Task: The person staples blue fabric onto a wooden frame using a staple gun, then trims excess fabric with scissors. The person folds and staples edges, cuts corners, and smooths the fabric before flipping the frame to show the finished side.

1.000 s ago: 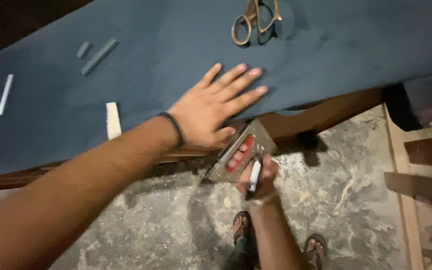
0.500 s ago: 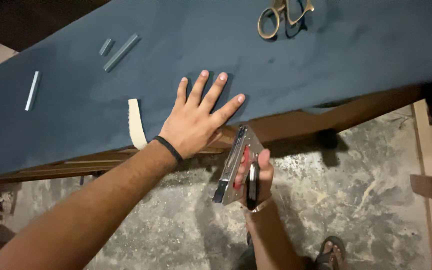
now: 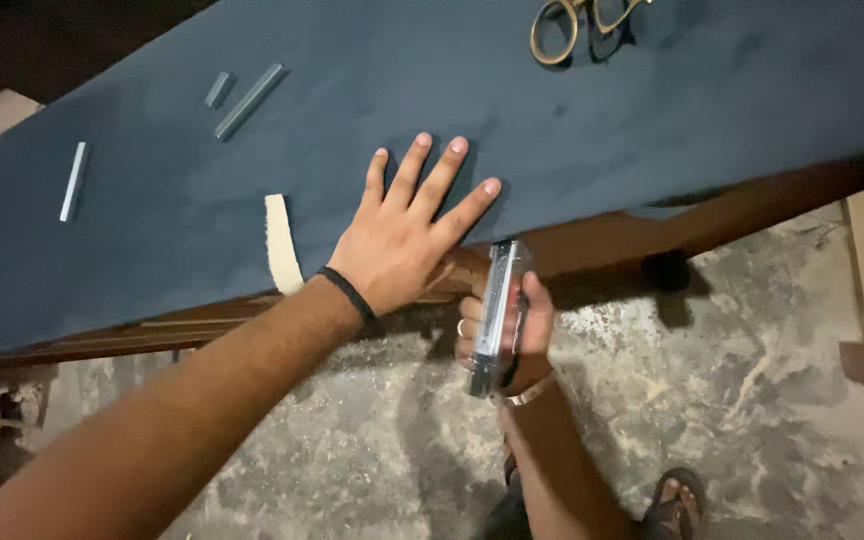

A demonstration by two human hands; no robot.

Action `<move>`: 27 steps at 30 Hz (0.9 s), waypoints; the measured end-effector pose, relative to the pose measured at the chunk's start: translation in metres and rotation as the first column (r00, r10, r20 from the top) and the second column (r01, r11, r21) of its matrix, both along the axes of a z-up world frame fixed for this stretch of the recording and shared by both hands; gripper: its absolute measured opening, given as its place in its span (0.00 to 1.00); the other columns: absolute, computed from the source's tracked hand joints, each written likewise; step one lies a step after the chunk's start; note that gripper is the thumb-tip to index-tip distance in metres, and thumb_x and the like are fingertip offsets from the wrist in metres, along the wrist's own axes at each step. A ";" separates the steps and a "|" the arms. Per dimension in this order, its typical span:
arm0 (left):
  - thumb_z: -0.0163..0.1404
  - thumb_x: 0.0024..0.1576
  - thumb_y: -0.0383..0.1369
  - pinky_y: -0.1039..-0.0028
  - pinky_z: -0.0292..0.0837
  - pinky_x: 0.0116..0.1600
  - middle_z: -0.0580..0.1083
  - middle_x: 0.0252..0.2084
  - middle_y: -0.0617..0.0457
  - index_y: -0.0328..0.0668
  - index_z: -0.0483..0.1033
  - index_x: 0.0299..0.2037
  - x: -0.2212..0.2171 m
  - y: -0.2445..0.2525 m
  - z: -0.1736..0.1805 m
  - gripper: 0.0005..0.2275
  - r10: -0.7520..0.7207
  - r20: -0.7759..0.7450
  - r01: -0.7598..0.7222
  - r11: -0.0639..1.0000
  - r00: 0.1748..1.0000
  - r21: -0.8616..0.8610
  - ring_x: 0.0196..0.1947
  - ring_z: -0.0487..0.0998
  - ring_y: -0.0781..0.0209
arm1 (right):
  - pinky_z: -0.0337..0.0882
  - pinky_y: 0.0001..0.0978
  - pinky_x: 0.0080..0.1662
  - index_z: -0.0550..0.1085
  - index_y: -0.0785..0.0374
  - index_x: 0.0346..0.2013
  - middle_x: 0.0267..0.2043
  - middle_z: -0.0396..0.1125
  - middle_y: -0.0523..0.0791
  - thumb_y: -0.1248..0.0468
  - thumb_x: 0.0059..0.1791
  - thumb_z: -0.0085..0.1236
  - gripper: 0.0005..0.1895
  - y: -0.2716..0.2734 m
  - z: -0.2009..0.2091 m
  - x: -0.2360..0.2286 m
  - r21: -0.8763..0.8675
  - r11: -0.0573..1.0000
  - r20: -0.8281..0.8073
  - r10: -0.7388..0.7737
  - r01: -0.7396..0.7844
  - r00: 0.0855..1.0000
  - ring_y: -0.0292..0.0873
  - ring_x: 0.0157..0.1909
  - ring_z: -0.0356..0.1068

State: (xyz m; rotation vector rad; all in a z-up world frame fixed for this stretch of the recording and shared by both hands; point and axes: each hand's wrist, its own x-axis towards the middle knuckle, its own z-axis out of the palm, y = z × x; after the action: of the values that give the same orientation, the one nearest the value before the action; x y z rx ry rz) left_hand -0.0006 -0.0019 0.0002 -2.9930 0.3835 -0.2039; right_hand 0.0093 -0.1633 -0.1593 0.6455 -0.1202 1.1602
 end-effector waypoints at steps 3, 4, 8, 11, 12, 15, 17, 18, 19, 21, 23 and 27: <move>0.56 0.53 0.49 0.28 0.48 0.68 0.51 0.76 0.35 0.56 0.56 0.74 0.005 0.001 0.002 0.37 0.008 -0.014 -0.008 1.000 1.000 0.006 0.73 0.51 0.27 | 0.72 0.32 0.37 0.72 0.59 0.40 0.31 0.65 0.39 0.60 0.38 0.65 0.18 -0.006 0.013 -0.012 -0.472 0.881 0.051 -0.022 0.044 0.998 0.40 0.35 0.71; 0.56 0.52 0.48 0.28 0.48 0.68 0.51 0.76 0.35 0.56 0.56 0.74 0.003 0.001 0.002 0.38 0.018 -0.031 -0.018 1.000 0.999 0.021 0.73 0.51 0.27 | 0.76 0.35 0.39 0.72 0.59 0.40 0.31 0.65 0.39 0.65 0.31 0.67 0.24 -0.007 0.015 -0.020 -0.638 0.769 0.071 0.005 0.041 0.997 0.42 0.35 0.72; 0.56 0.50 0.45 0.31 0.50 0.69 0.51 0.77 0.36 0.56 0.57 0.76 -0.002 0.001 0.004 0.39 0.020 -0.050 -0.016 0.996 0.999 0.088 0.75 0.52 0.29 | 0.75 0.34 0.41 0.71 0.67 0.45 0.36 0.67 0.43 0.59 0.44 0.61 0.20 0.000 0.004 -0.031 -0.389 0.921 0.030 -0.019 0.030 0.999 0.42 0.38 0.71; 0.58 0.53 0.50 0.26 0.50 0.67 0.50 0.75 0.32 0.51 0.56 0.74 0.002 0.002 0.007 0.39 -0.040 0.019 0.040 0.999 0.999 -0.030 0.73 0.52 0.26 | 0.76 0.36 0.41 0.71 0.68 0.43 0.36 0.67 0.46 0.53 0.52 0.60 0.19 0.006 -0.013 -0.030 -0.263 0.964 0.044 -0.029 0.040 0.999 0.44 0.37 0.72; 0.58 0.52 0.50 0.26 0.50 0.66 0.50 0.75 0.32 0.51 0.57 0.74 0.001 0.001 0.007 0.39 -0.037 0.007 0.037 0.999 0.999 -0.025 0.73 0.52 0.25 | 0.76 0.37 0.42 0.71 0.68 0.42 0.35 0.67 0.46 0.50 0.52 0.60 0.21 0.006 -0.019 -0.032 -0.247 0.969 0.043 -0.020 0.030 0.999 0.44 0.37 0.72; 0.58 0.49 0.51 0.26 0.51 0.66 0.51 0.75 0.31 0.50 0.57 0.74 0.000 0.001 0.006 0.41 -0.034 -0.009 0.034 0.999 0.999 -0.008 0.72 0.53 0.25 | 0.77 0.35 0.40 0.72 0.68 0.43 0.33 0.67 0.47 0.46 0.55 0.59 0.24 0.009 -0.033 -0.032 -0.194 0.981 0.030 -0.003 0.008 1.000 0.45 0.36 0.72; 0.59 0.51 0.50 0.26 0.51 0.66 0.51 0.75 0.31 0.50 0.57 0.74 -0.001 0.002 0.007 0.41 -0.041 -0.003 0.041 0.999 0.999 0.012 0.73 0.53 0.25 | 0.77 0.34 0.37 0.72 0.69 0.43 0.31 0.66 0.47 0.46 0.55 0.58 0.25 0.016 -0.035 -0.032 -0.153 0.988 0.003 0.011 -0.010 1.000 0.45 0.35 0.71; 0.59 0.50 0.50 0.27 0.51 0.66 0.51 0.75 0.31 0.49 0.57 0.74 0.000 0.002 0.007 0.41 -0.038 -0.005 0.038 0.999 0.999 0.009 0.72 0.53 0.25 | 0.77 0.34 0.35 0.72 0.68 0.42 0.29 0.65 0.46 0.47 0.55 0.58 0.24 0.017 -0.034 -0.031 -0.136 0.991 -0.013 0.018 -0.019 1.000 0.44 0.33 0.70; 0.59 0.50 0.50 0.27 0.51 0.66 0.51 0.75 0.31 0.49 0.57 0.74 0.000 0.001 0.007 0.41 -0.036 -0.007 0.036 0.999 0.999 0.007 0.72 0.53 0.25 | 0.77 0.33 0.33 0.72 0.68 0.41 0.28 0.65 0.45 0.47 0.54 0.57 0.23 0.018 -0.031 -0.030 -0.118 0.993 -0.028 0.025 -0.028 0.999 0.43 0.32 0.68; 0.59 0.49 0.50 0.27 0.51 0.66 0.51 0.75 0.31 0.49 0.56 0.74 0.002 0.000 0.008 0.42 -0.034 -0.011 0.034 0.999 0.999 0.013 0.72 0.53 0.25 | 0.74 0.35 0.32 0.72 0.63 0.35 0.26 0.64 0.41 0.49 0.53 0.57 0.19 0.019 -0.024 -0.027 -0.054 0.992 -0.026 0.110 -0.111 0.994 0.39 0.30 0.66; 0.60 0.48 0.49 0.27 0.51 0.66 0.51 0.75 0.31 0.48 0.56 0.74 0.002 -0.001 0.009 0.42 -0.029 -0.022 0.029 0.999 0.999 0.032 0.73 0.53 0.25 | 0.71 0.33 0.33 0.71 0.59 0.31 0.25 0.63 0.38 0.49 0.53 0.56 0.17 0.017 -0.015 -0.024 0.003 0.980 -0.021 0.197 -0.197 0.980 0.35 0.26 0.64; 0.60 0.46 0.49 0.27 0.49 0.67 0.50 0.74 0.31 0.47 0.56 0.73 0.000 -0.002 0.011 0.43 -0.029 -0.038 0.029 1.000 0.999 -0.009 0.72 0.52 0.26 | 0.65 0.25 0.34 0.68 0.55 0.27 0.24 0.61 0.36 0.48 0.54 0.54 0.17 0.012 0.002 -0.022 0.059 0.953 -0.034 0.301 -0.298 0.953 0.31 0.23 0.61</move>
State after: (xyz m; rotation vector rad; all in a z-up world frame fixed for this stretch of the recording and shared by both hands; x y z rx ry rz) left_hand -0.0010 -0.0040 0.0108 -3.0048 0.4317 -0.1520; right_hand -0.0132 -0.1513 -0.1578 0.7534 -0.0164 1.4386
